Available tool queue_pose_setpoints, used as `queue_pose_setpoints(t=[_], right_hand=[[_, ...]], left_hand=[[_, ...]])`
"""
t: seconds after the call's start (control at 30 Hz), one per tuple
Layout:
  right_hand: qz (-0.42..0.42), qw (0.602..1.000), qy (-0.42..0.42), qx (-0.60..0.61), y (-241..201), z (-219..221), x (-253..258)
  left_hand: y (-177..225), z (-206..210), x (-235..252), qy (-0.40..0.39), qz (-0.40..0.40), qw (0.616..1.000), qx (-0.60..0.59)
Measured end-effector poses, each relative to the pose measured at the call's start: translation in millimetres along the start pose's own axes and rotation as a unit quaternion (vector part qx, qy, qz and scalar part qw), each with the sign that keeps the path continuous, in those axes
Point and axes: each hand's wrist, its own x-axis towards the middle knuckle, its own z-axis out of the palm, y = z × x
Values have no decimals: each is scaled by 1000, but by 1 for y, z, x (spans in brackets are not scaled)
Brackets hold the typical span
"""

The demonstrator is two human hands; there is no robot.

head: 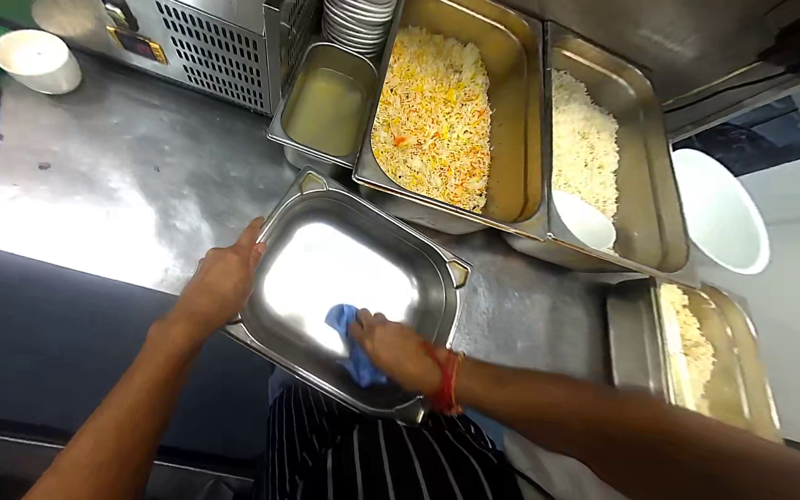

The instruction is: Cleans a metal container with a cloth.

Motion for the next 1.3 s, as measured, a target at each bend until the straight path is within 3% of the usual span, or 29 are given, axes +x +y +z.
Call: queue_pose_setpoints(t=[0.07, 0.13, 0.2, 0.27, 0.3, 0.37, 0.47, 0.53, 0.63, 0.7, 0.77, 0.83, 0.87, 0.93, 1.0, 1.1, 1.23, 1.3], right_hand=[[-47, 992, -90, 75, -9, -4, -7], [-90, 979, -59, 175, -4, -22, 4], [-19, 959, 87, 269, -2, -48, 24], [67, 901, 277, 327, -3, -55, 63], [91, 867, 338, 356, -8, -56, 87], [110, 834, 366, 398, -37, -53, 118], [39, 876, 262, 403, -95, -36, 97], [-56, 903, 203, 375, -103, -24, 62], [-239, 931, 87, 263, -59, -34, 27], [-298, 941, -13, 158, -28, -53, 14], [-242, 967, -26, 80, -5, -74, 21], [-135, 980, 134, 62, 11, -83, 52], [-97, 967, 220, 88, 14, -78, 75], [-97, 936, 303, 149, 0, -52, 103], [-163, 927, 255, 222, -35, -25, 96], [-181, 934, 138, 277, -59, -6, 66], [-263, 943, 38, 200, -10, -17, 5], [-263, 949, -42, 168, 19, -26, -32]], left_hand=[[-2, -2, 0, 3, -9, 1000, -15], [-3, -4, 1, -2, -3, 999, -33], [-5, -5, 1, -2, 5, 999, -49], [-2, -3, -1, -1, -2, 998, -57], [-1, -3, -1, 3, 1, 998, -55], [2, -3, -1, 2, 8, 999, -54], [4, -2, 2, 14, 17, 998, -55], [9, -4, 3, 16, 10, 998, -52], [15, -4, -3, 6, -9, 999, -33], [10, -1, -4, 15, -5, 1000, -20], [10, 0, -2, 22, 0, 1000, -13], [16, -3, -2, 0, -15, 1000, -20], [18, -4, -3, -11, -21, 999, -22], [18, -3, -5, -12, -14, 1000, -26], [13, 2, -1, 15, 19, 999, -28], [18, 2, -1, 0, 6, 1000, -15], [22, -2, 1, -19, -27, 999, 9], [17, -2, 3, -3, -23, 1000, 9]])
